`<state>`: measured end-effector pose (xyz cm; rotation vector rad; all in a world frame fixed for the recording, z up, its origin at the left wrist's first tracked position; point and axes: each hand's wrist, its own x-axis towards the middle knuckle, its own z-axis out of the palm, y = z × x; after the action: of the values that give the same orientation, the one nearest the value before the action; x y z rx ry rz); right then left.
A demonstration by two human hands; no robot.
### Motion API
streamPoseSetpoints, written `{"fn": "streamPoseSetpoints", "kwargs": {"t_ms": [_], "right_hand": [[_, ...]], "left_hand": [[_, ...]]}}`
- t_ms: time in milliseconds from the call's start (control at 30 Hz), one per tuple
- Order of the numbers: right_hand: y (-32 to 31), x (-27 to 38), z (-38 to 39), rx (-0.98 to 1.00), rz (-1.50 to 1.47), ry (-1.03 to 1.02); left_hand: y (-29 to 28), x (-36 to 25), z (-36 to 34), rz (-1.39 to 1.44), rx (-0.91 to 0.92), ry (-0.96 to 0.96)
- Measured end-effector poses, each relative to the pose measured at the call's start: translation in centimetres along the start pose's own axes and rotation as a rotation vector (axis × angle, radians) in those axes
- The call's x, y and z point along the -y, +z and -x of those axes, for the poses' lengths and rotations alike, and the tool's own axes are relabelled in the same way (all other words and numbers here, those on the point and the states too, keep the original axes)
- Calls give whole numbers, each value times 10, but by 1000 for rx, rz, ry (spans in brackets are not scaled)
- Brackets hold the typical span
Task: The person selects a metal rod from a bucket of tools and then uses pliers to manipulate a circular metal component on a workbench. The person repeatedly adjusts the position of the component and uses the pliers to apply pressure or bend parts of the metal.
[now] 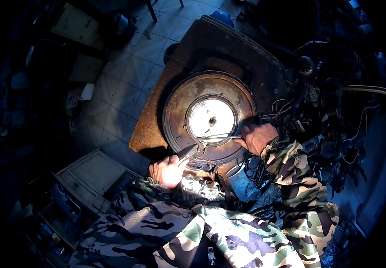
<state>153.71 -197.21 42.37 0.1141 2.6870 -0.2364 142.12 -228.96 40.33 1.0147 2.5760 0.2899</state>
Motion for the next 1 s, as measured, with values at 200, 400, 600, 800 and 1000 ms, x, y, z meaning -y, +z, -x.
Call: {"fn": "streamPoseSetpoints", "kwargs": {"t_ms": [200, 400, 600, 800, 1000], "right_hand": [[22, -17, 6, -55, -25, -9], [27, -15, 0, -101, -30, -28], [25, -13, -4, -61, -8, -34], [26, -14, -4, -87, -30, -40], [23, -11, -2, -55, 16, -5]], "left_hand": [[2, 1, -6, 115, 26, 61], [5, 5, 1, 133, 45, 33], [-3, -2, 9, 23, 63, -52], [-15, 7, 12, 86, 159, -83], [10, 23, 7, 163, 289, -28]]}}
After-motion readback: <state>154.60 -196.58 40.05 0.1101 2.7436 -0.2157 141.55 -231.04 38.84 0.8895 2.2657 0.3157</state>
